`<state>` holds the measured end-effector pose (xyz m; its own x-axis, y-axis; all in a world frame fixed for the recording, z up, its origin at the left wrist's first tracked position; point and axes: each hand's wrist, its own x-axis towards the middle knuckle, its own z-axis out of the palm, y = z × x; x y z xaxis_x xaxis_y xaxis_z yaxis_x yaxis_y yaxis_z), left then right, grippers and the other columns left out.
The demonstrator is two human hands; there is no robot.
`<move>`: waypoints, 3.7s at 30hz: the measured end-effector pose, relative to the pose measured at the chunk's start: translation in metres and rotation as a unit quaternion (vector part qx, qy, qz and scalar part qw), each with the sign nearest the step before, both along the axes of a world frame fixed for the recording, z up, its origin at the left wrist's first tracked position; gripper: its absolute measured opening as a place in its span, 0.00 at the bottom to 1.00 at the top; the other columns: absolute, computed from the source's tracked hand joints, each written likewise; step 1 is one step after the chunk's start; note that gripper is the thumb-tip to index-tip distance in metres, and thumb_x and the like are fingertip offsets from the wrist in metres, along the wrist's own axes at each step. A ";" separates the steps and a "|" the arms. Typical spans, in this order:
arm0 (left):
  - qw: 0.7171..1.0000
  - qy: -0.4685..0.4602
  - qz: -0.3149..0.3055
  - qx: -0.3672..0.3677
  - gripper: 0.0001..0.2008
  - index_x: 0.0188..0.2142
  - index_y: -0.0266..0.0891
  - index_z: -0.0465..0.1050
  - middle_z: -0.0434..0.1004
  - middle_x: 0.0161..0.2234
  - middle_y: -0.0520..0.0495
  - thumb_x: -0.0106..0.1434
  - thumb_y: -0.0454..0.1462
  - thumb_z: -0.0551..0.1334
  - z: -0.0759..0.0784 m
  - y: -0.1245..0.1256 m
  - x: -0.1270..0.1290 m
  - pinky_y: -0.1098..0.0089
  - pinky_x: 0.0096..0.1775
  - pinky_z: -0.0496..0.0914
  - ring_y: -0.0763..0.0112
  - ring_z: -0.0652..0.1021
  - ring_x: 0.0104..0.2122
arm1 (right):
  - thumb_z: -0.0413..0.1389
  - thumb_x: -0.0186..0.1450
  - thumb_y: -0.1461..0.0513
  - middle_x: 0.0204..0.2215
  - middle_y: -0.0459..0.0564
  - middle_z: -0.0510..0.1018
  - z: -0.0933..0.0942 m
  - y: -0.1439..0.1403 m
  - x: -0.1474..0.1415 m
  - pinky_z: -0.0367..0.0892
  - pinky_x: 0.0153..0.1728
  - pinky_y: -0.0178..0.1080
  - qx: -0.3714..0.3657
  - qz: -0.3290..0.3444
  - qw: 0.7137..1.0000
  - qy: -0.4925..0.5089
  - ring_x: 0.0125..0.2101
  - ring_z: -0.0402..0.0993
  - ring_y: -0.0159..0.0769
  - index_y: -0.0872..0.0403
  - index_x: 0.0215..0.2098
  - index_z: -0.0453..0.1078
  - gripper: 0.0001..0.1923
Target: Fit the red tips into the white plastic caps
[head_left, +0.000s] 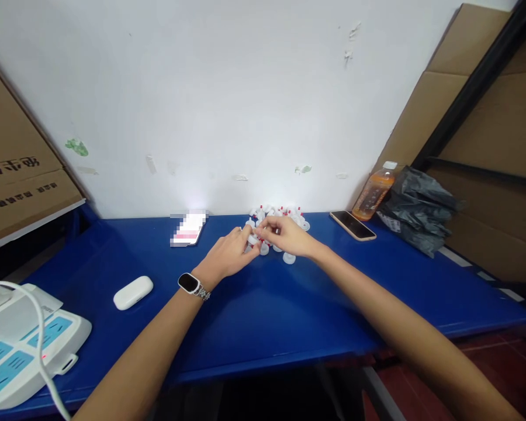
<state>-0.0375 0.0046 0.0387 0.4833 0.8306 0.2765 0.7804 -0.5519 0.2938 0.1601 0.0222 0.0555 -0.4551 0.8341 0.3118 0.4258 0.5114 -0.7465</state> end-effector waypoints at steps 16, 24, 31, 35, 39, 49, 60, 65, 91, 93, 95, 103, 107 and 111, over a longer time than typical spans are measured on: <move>0.994 -0.111 -0.013 -0.006 0.13 0.46 0.46 0.68 0.73 0.39 0.50 0.68 0.48 0.54 -0.011 0.006 0.015 0.64 0.39 0.67 0.65 0.74 0.41 | 0.56 0.61 0.60 0.26 0.48 0.79 -0.012 0.040 0.080 0.64 0.29 0.33 0.060 -0.219 0.973 -0.044 0.26 0.73 0.32 0.56 0.32 0.72 0.06; 0.994 -0.105 -0.041 -0.014 0.15 0.37 0.44 0.72 0.74 0.39 0.49 0.69 0.49 0.52 -0.015 0.005 0.017 0.64 0.41 0.66 0.65 0.73 0.40 | 0.57 0.61 0.60 0.32 0.50 0.81 -0.015 0.060 0.081 0.61 0.29 0.34 0.074 -0.253 0.942 -0.209 0.30 0.74 0.34 0.54 0.33 0.76 0.07; 0.993 -0.105 -0.049 -0.015 0.15 0.37 0.43 0.72 0.73 0.39 0.49 0.69 0.48 0.53 -0.015 0.006 0.017 0.65 0.41 0.67 0.66 0.73 0.39 | 0.58 0.59 0.62 0.33 0.51 0.82 -0.024 0.066 0.077 0.61 0.30 0.33 0.029 -0.254 0.934 -0.251 0.32 0.75 0.35 0.54 0.33 0.78 0.07; 0.994 -0.102 -0.043 -0.013 0.15 0.36 0.43 0.72 0.73 0.38 0.49 0.69 0.49 0.53 -0.014 0.005 0.017 0.65 0.40 0.67 0.65 0.73 0.39 | 0.58 0.60 0.60 0.30 0.50 0.82 -0.029 0.071 0.080 0.62 0.31 0.32 0.012 -0.231 0.947 -0.224 0.31 0.75 0.35 0.55 0.32 0.79 0.09; 0.993 -0.109 -0.044 -0.009 0.14 0.37 0.43 0.72 0.73 0.39 0.49 0.69 0.47 0.54 -0.010 0.005 0.017 0.66 0.39 0.66 0.65 0.73 0.40 | 0.54 0.63 0.59 0.28 0.49 0.81 -0.023 0.075 0.088 0.62 0.30 0.33 0.042 -0.265 0.947 -0.175 0.29 0.74 0.34 0.55 0.38 0.79 0.13; 0.988 -0.134 -0.067 0.022 0.10 0.36 0.41 0.72 0.74 0.36 0.48 0.67 0.42 0.54 0.013 0.037 0.052 0.66 0.38 0.67 0.67 0.74 0.36 | 0.56 0.61 0.61 0.35 0.55 0.82 -0.013 0.097 0.121 0.63 0.34 0.33 0.013 -0.302 0.928 -0.219 0.34 0.75 0.37 0.58 0.39 0.79 0.12; 0.984 -0.153 -0.086 0.027 0.11 0.35 0.40 0.72 0.74 0.35 0.48 0.67 0.41 0.54 0.000 0.043 0.084 0.66 0.38 0.67 0.66 0.74 0.35 | 0.58 0.62 0.56 0.31 0.49 0.81 -0.049 0.053 0.133 0.61 0.31 0.33 -0.001 -0.277 0.936 -0.216 0.31 0.74 0.34 0.53 0.35 0.76 0.10; 0.980 -0.187 -0.072 -0.011 0.13 0.36 0.39 0.72 0.76 0.35 0.47 0.68 0.44 0.55 0.002 0.030 0.083 0.66 0.37 0.67 0.67 0.75 0.35 | 0.55 0.65 0.60 0.30 0.48 0.80 -0.045 0.027 0.124 0.64 0.33 0.33 0.070 -0.275 0.952 -0.114 0.30 0.74 0.33 0.55 0.38 0.74 0.08; 0.990 0.014 -0.088 0.109 0.11 0.38 0.40 0.64 0.72 0.37 0.46 0.70 0.44 0.51 0.018 0.003 0.014 0.65 0.37 0.66 0.64 0.72 0.36 | 0.41 0.72 0.46 0.17 0.43 0.62 -0.004 -0.020 -0.006 0.52 0.24 0.34 0.073 -0.096 0.992 0.037 0.20 0.57 0.28 0.53 0.21 0.55 0.27; 0.988 0.016 -0.106 0.107 0.10 0.37 0.40 0.64 0.72 0.37 0.47 0.69 0.43 0.52 0.019 0.003 0.008 0.66 0.35 0.65 0.66 0.72 0.35 | 0.41 0.72 0.45 0.17 0.43 0.62 -0.004 -0.024 -0.009 0.52 0.23 0.34 0.067 -0.098 0.992 0.044 0.20 0.57 0.28 0.53 0.20 0.55 0.28; 0.987 0.022 -0.110 0.114 0.09 0.37 0.40 0.64 0.72 0.36 0.47 0.69 0.43 0.53 0.019 0.002 0.003 0.66 0.34 0.64 0.67 0.71 0.33 | 0.41 0.71 0.45 0.16 0.43 0.62 -0.005 -0.025 -0.011 0.51 0.23 0.34 0.054 -0.100 0.992 0.051 0.20 0.57 0.28 0.53 0.20 0.55 0.28; 0.985 0.020 -0.090 0.147 0.11 0.33 0.39 0.63 0.70 0.32 0.47 0.67 0.44 0.55 0.024 0.002 -0.002 0.67 0.33 0.62 0.66 0.70 0.32 | 0.45 0.69 0.46 0.14 0.41 0.56 -0.008 -0.013 -0.027 0.50 0.21 0.34 -0.022 -0.121 0.988 0.093 0.17 0.53 0.27 0.52 0.17 0.53 0.28; 0.985 -0.136 -0.096 -0.055 0.16 0.29 0.39 0.61 0.66 0.25 0.53 0.68 0.47 0.52 0.017 0.005 -0.006 0.70 0.28 0.59 0.72 0.66 0.25 | 0.44 0.70 0.45 0.15 0.41 0.56 0.001 -0.008 -0.020 0.49 0.22 0.34 0.027 -0.125 0.988 0.081 0.18 0.52 0.28 0.52 0.19 0.52 0.27; 0.940 -0.267 -0.108 -0.184 0.21 0.26 0.39 0.60 0.62 0.23 0.54 0.70 0.49 0.47 0.006 0.010 -0.019 0.71 0.28 0.61 0.75 0.65 0.24 | 0.41 0.71 0.47 0.17 0.41 0.59 0.011 0.006 0.007 0.52 0.25 0.34 0.076 -0.195 0.975 0.074 0.21 0.55 0.29 0.52 0.23 0.53 0.25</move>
